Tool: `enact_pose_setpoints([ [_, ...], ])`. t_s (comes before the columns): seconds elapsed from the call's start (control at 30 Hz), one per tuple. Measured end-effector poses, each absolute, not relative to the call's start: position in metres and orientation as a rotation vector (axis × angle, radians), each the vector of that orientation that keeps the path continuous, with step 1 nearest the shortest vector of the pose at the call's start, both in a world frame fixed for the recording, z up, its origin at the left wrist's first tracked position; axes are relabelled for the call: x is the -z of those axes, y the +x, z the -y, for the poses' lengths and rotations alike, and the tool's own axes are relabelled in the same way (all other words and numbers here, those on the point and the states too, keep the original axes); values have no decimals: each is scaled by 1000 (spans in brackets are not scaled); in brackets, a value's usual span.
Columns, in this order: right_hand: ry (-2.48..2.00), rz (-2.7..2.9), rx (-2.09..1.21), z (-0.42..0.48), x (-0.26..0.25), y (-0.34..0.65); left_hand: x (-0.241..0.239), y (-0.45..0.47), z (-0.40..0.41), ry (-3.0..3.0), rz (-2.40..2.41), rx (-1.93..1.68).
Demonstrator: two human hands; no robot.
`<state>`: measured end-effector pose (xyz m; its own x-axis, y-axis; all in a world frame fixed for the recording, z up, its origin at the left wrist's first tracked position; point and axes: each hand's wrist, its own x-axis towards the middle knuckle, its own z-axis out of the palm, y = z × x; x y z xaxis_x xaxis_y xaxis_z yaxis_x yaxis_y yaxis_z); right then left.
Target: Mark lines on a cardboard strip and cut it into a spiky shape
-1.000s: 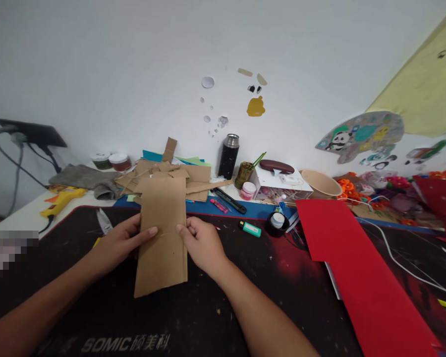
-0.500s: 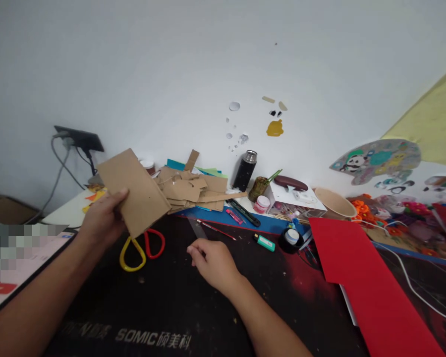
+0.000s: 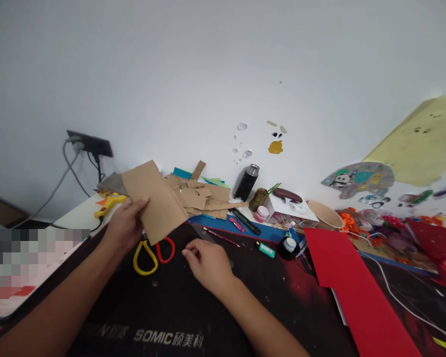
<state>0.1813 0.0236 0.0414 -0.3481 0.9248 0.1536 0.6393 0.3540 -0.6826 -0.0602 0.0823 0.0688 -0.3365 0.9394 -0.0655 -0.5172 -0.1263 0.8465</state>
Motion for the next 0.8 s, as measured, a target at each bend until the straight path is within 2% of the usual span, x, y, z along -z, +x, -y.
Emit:
enact_pose_setpoints([
  [0.2,-1226,2527,-421,-25,-65,120,-69,-59,-79,720,-1032,-1673],
  [0.43,-1331,2700,-215,-28,-50,80,-64,-58,-77,782,-1074,-1630],
  [0.8,-1426,2756,-322,-19,-69,103,-56,-57,-84,777,-1090,-1652],
])
